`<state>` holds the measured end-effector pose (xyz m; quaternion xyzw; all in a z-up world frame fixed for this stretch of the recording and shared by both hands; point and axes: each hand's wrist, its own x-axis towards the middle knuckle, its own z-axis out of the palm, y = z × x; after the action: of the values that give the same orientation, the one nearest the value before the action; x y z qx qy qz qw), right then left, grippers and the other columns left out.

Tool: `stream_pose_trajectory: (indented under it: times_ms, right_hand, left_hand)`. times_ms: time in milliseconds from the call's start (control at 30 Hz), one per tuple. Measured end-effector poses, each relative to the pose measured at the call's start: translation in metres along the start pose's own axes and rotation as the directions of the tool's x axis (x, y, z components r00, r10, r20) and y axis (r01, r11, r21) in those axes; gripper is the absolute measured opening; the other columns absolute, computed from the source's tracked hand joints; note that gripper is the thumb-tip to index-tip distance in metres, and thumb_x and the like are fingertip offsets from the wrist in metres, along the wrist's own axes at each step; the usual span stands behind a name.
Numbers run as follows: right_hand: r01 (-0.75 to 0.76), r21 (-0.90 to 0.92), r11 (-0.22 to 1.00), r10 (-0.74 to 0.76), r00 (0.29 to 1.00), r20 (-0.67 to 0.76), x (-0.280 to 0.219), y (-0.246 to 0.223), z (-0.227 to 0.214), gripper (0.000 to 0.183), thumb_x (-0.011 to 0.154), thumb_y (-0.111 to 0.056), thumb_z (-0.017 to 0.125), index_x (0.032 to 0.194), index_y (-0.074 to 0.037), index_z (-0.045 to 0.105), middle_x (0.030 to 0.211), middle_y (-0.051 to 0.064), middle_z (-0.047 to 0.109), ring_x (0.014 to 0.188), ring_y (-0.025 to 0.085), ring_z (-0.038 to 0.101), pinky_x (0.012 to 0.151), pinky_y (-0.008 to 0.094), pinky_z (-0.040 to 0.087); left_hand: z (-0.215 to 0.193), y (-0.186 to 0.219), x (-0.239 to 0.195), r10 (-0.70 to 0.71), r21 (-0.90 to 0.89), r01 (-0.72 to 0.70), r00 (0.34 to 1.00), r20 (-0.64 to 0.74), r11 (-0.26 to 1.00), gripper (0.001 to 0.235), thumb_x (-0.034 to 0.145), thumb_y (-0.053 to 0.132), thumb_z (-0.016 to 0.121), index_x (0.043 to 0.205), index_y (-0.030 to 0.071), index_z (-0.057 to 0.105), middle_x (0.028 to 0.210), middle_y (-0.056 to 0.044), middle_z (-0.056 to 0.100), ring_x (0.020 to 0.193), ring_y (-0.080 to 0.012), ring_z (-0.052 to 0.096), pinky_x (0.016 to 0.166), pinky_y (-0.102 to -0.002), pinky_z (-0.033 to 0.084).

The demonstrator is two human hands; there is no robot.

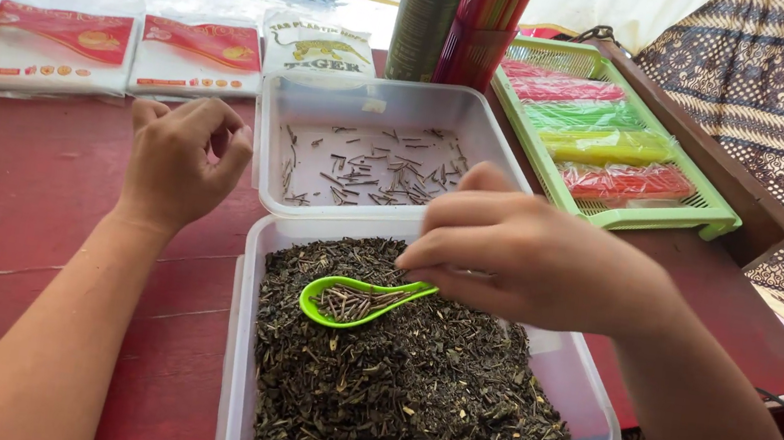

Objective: The person sorts dried herbs by hand, picking out small sticks and twigs from a large container filled with loose dried leaves. The person transfers the removed sticks into a separate, smaller container placed nearby on the table.

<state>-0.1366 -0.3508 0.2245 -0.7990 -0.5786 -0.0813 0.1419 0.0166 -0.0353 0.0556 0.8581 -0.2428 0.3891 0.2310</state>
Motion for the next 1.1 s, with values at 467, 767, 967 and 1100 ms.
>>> stream_pose_trajectory:
  times_ms: [467,767,967,1100]
  right_hand:
    - [-0.277,0.159,0.948,0.313,0.902,-0.296,-0.080,0.057,-0.011,0.002,0.093,-0.001,0.072,0.095,-0.002,0.071,0.083,0.006,0.068,0.071,0.015,0.059,0.066,0.027,0.046]
    - [-0.255,0.278,0.926,0.294,0.950,-0.109,-0.079,0.048,0.005,0.017,0.094,0.000,0.064,0.110,-0.006,0.066,0.080,0.001,0.065,0.067,0.011,0.059,0.063,0.026,0.050]
    - [-0.151,0.313,0.938,0.202,0.970,-0.136,-0.070,0.038,0.013,0.008,0.099,-0.002,0.058,0.102,-0.005,0.064,0.086,0.004,0.064,0.071,0.018,0.058,0.064,0.030,0.045]
    - [-0.132,0.248,0.960,0.205,0.932,-0.297,-0.069,0.034,0.019,0.015,0.096,0.003,0.062,0.109,-0.003,0.065,0.093,0.008,0.070,0.077,0.016,0.066,0.066,0.029,0.054]
  left_hand:
    - [0.009,-0.048,-0.022,-0.108,0.195,0.097,0.993,0.049,0.976,0.014,0.103,0.024,0.059,0.094,0.018,0.067,0.088,0.003,0.072,0.077,-0.0216,0.065,0.087,-0.043,0.032]
    - [0.019,-0.047,-0.034,-0.114,0.255,0.096,0.992,0.056,0.962,0.013,0.105,0.022,0.061,0.094,0.018,0.067,0.090,0.006,0.071,0.074,-0.0176,0.062,0.092,-0.042,0.033]
    - [0.016,-0.041,-0.029,-0.139,0.230,0.120,0.988,0.068,0.966,0.015,0.101,0.024,0.058,0.090,0.018,0.065,0.088,0.005,0.071,0.072,-0.0186,0.062,0.089,-0.042,0.031]
    - [0.015,-0.038,-0.028,-0.154,0.210,0.135,0.985,0.075,0.968,0.017,0.101,0.025,0.058,0.089,0.017,0.066,0.087,0.004,0.071,0.070,-0.0189,0.062,0.088,-0.041,0.031]
